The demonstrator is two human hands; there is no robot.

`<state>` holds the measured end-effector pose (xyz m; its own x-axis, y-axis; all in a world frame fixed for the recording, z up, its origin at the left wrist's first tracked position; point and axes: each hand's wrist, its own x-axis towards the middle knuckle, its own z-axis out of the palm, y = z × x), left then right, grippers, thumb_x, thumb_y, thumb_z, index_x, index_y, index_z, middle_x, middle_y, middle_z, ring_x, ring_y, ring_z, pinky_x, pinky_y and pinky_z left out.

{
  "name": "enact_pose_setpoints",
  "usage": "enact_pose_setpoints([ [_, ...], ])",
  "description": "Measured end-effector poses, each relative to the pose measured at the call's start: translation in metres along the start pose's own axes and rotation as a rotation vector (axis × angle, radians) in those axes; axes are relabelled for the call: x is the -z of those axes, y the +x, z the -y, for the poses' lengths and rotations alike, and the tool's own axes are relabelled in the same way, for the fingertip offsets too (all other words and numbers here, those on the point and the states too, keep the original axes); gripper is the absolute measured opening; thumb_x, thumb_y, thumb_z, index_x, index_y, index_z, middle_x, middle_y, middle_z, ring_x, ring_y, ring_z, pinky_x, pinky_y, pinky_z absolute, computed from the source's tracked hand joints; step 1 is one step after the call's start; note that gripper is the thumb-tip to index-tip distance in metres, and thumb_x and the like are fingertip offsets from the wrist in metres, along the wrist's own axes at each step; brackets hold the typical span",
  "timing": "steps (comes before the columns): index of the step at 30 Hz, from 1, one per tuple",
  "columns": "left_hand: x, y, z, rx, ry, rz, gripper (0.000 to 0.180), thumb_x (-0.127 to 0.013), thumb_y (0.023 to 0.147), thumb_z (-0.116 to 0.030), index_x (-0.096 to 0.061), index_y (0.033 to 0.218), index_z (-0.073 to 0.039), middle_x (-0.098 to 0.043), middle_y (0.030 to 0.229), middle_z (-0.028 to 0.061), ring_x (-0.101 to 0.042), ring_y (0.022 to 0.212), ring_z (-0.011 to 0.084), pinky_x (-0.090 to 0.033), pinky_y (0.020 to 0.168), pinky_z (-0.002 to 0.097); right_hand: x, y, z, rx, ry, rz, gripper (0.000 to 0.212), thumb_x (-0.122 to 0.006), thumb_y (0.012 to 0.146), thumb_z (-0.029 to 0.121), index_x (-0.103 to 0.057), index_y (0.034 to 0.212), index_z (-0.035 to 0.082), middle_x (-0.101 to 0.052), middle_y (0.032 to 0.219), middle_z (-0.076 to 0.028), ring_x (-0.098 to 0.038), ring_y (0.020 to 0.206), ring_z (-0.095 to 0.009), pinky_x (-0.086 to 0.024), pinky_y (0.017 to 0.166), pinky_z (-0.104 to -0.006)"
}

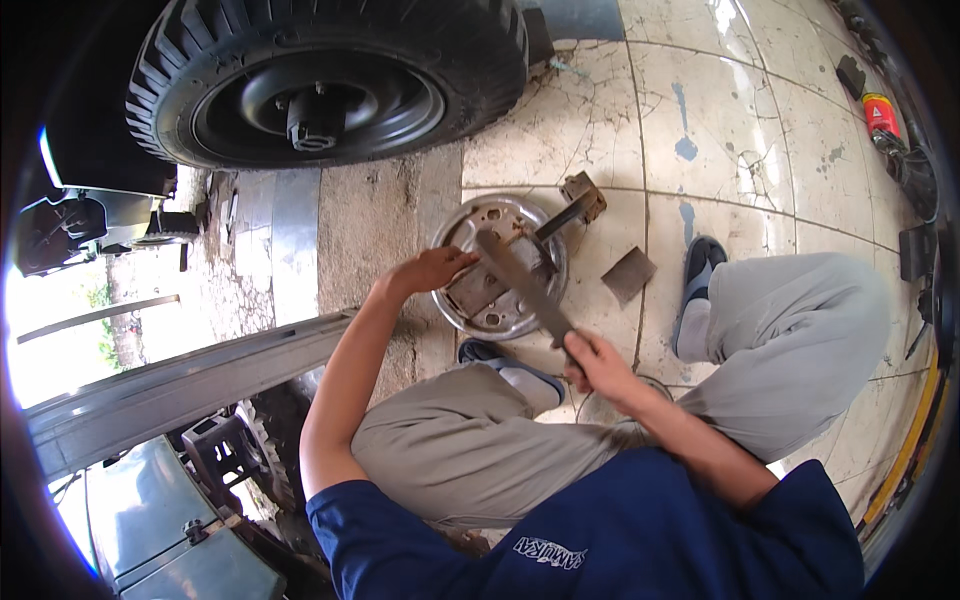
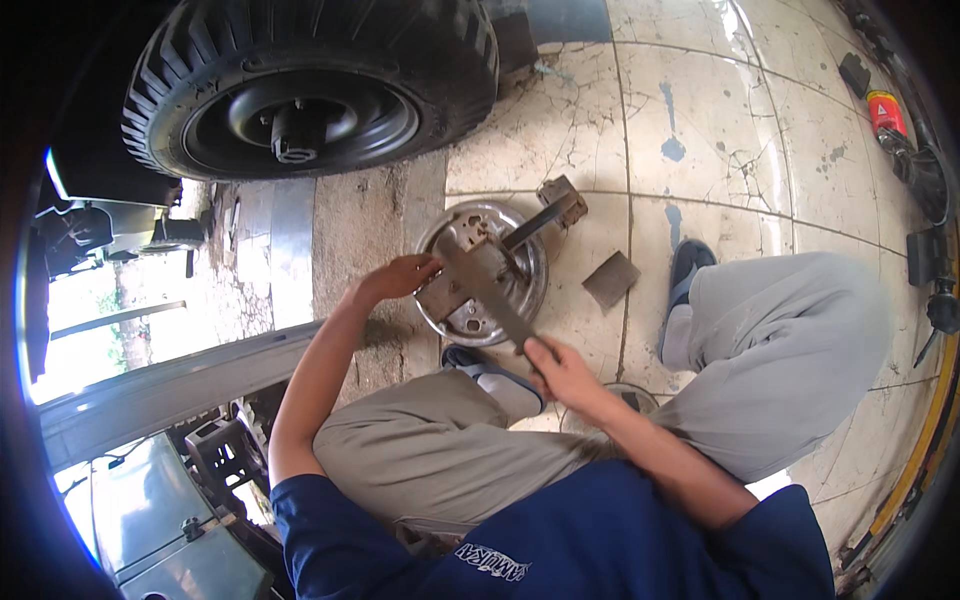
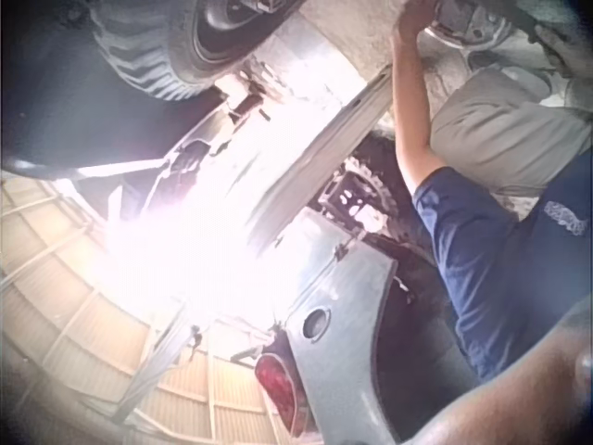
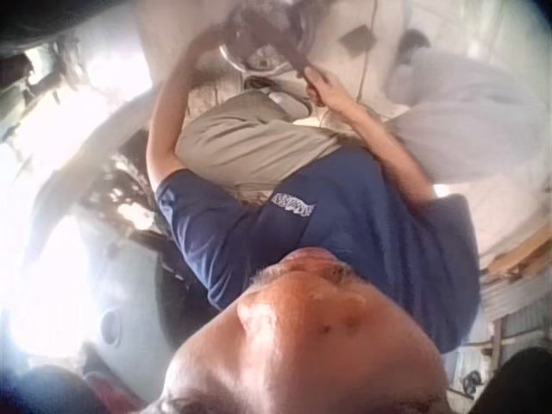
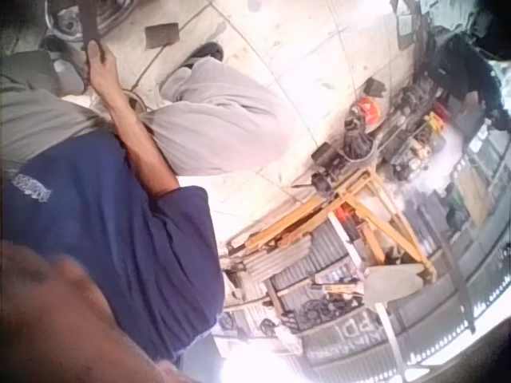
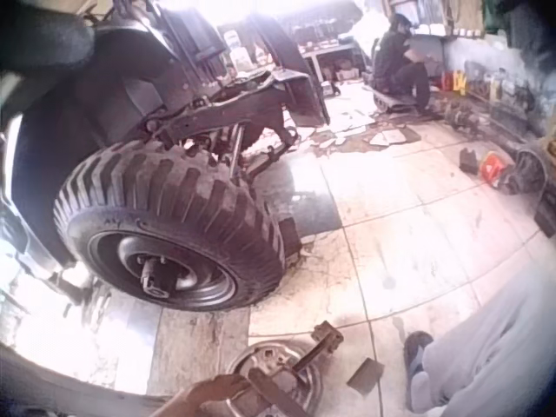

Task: The person sits on the floor and scrubs a brake drum assembly with a wire brush, repeatedly rotating the part to clean different surfaces. The person also uses a metal scraper to remove debris from the assembly.

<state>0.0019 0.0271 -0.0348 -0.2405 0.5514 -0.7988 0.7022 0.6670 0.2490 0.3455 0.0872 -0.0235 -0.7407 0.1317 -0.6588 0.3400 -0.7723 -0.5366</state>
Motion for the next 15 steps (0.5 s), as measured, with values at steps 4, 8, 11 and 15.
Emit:
enact_pose_setpoints([
  [4,0.000,-0.001,0.000,-0.021,0.003,0.003,0.057,-0.043,0.099,-0.056,-0.056,0.136,-0.014,-0.061,0.130,0.0180,-0.057,0.121,0.0334,-0.042,0.105,0.0391,0.006,0.005,0.005,0.086,0.018,-0.113,0.038,-0.053,0.101,0.044,-0.058,0.107,0.006,-0.044,0.065,0.005,-0.039,0.054,-0.004,-0.031,0.048,-0.0224],
  [8,0.014,-0.008,-0.012,-0.022,-0.023,0.065,0.059,-0.051,0.096,-0.056,-0.054,0.138,-0.013,-0.063,0.128,0.0167,-0.060,0.118,0.0328,-0.044,0.103,0.0402,0.003,0.001,-0.007,0.090,-0.072,0.021,0.038,-0.055,0.101,0.043,-0.058,0.106,0.006,-0.044,0.065,0.005,-0.039,0.054,-0.004,-0.031,0.047,-0.0222],
  [11,0.042,-0.020,-0.007,0.018,0.160,-0.002,0.061,-0.056,0.094,-0.056,-0.055,0.136,-0.013,-0.065,0.125,0.0158,-0.062,0.115,0.0310,-0.047,0.100,0.0405,0.011,0.006,0.002,0.120,0.005,-0.109,0.039,-0.054,0.101,0.044,-0.057,0.105,0.006,-0.044,0.065,0.005,-0.038,0.053,-0.005,-0.031,0.047,-0.0223],
  [15,0.095,-0.046,0.032,-0.074,0.035,-0.490,0.045,-0.065,0.093,-0.039,-0.061,0.128,-0.011,-0.070,0.106,0.0100,-0.066,0.097,0.0223,-0.053,0.087,0.0367,0.003,0.004,-0.006,0.042,0.011,0.002,0.040,-0.053,0.101,0.044,-0.056,0.112,0.007,-0.043,0.066,0.004,-0.037,0.052,-0.005,-0.032,0.048,-0.0229],
])
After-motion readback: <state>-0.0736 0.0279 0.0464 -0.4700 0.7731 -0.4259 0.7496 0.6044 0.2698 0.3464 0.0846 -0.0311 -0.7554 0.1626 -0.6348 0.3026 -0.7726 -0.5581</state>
